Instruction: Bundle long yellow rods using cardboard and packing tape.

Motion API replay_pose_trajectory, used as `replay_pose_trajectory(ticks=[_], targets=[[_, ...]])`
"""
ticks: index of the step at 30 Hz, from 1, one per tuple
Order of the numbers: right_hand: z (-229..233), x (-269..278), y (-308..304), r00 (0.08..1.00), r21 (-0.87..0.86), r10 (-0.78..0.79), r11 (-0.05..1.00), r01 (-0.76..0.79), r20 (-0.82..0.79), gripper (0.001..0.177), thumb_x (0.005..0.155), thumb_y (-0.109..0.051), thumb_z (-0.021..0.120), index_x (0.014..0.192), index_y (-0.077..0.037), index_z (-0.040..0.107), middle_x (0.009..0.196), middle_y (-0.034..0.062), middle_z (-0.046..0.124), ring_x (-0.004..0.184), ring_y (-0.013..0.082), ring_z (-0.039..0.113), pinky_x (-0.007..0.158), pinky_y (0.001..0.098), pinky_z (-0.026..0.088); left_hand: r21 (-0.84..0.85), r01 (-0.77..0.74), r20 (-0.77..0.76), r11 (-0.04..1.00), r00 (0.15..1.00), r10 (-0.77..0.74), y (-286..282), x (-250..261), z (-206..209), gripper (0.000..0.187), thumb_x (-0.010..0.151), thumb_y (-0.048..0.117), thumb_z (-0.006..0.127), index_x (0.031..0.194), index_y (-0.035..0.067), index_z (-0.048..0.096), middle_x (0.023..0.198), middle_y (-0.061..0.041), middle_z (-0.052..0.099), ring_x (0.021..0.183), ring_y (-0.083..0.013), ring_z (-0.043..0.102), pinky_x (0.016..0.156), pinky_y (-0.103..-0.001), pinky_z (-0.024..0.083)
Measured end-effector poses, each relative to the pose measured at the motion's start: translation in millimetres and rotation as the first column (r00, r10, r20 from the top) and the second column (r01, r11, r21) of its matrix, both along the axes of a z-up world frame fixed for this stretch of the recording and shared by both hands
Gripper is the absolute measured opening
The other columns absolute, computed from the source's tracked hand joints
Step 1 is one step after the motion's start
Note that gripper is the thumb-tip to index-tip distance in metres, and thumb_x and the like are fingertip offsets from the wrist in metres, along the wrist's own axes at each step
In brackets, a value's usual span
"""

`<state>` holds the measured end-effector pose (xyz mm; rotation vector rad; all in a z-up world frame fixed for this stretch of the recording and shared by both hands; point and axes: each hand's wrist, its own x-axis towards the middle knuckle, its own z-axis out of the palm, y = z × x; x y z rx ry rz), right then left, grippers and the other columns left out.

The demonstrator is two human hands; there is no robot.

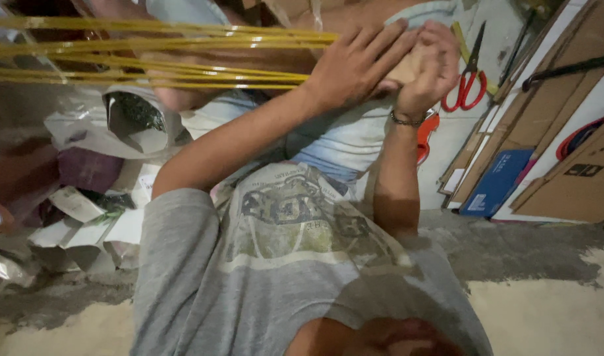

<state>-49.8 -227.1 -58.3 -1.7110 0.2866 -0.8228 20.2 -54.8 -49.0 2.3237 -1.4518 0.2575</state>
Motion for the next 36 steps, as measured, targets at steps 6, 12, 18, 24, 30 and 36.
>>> replay_pose_trajectory(ticks=[6,12,18,24,30,36], targets=[[17.3,-41.0,5.0,0.952,-0.424,-0.208,0.859,0.288,0.227,0.05,0.123,-0.039,0.04,0.103,-0.006,0.07,0.126,0.0139,0.083,0.145,0.038,0.065,0.126,0.0609,0.047,-0.014,-0.076,-0.151,0.997,0.986,0.072,-8.5,9.3,-22.9,0.07,0.119,0.071,0.075,0.161,0.018,0.057,0.154,-0.005,0.063,0.124,-0.0301,0.069,0.096,-0.042,0.057],[-23.6,-112.0,-37.2,0.998,-0.772,0.051,0.636,-0.016,0.021,0.064,0.102,-0.073,0.07,0.115,-0.011,0.064,0.108,0.0148,0.059,0.099,0.0357,0.062,0.089,0.0526,0.048,-0.08,-0.159,-0.288,0.984,0.949,0.13,-9.0,16.2,-15.0,0.052,0.12,0.058,0.068,0.15,0.016,0.065,0.143,-0.01,0.072,0.118,-0.0396,0.072,0.093,-0.054,0.056],[-33.1,-59.5,-47.9,0.979,-0.913,0.171,0.406,0.035,0.114,0.089,0.091,-0.075,0.103,0.07,-0.02,0.035,0.072,0.0028,0.029,0.066,0.0281,0.033,0.066,0.0459,0.02,0.081,-0.093,-0.729,0.992,0.673,0.123,-21.9,56.9,21.8,0.06,0.113,0.06,0.04,0.118,0.019,0.083,0.118,-0.021,0.084,0.106,-0.0485,0.076,0.073,-0.067,0.05],[6.4,12.6,-54.2,0.891,-0.95,0.363,0.249,0.19,0.273,0.079,0.1,-0.087,0.083,0.088,-0.017,0.048,0.087,0.0039,0.047,0.076,0.0241,0.042,0.07,0.0405,0.035,-0.074,-0.003,-0.784,0.997,0.618,-0.056,-19.8,64.8,16.2,0.06,0.116,0.052,0.031,0.161,0.025,0.06,0.144,-0.026,0.076,0.123,-0.0515,0.072,0.089,-0.062,0.052],[35.3,16.7,-30.6,0.94,-0.769,0.285,0.552,-0.323,-0.19,0.105,0.099,-0.082,0.076,0.149,0.009,0.069,0.16,0.029,0.06,0.15,0.0466,0.063,0.125,0.0631,0.05,0.017,-0.07,-0.71,0.997,0.702,0.062,-20.4,54.3,3.6,0.057,0.121,0.056,0.04,0.164,0.021,0.051,0.133,-0.036,0.064,0.111,-0.059,0.07,0.087,-0.063,0.057],[46.7,4.1,-26.1,0.924,-0.772,0.362,0.549,-0.321,-0.127,0.067,0.119,-0.057,0.057,0.141,0.004,0.069,0.144,0.0314,0.063,0.126,0.0536,0.065,0.108,0.0672,0.055,-0.471,0.104,-0.73,0.876,0.512,-0.454,25.6,57.4,36.8,0.062,0.126,0.056,0.044,0.169,0.012,0.043,0.158,-0.022,0.065,0.14,-0.0346,0.069,0.11,-0.042,0.053]])
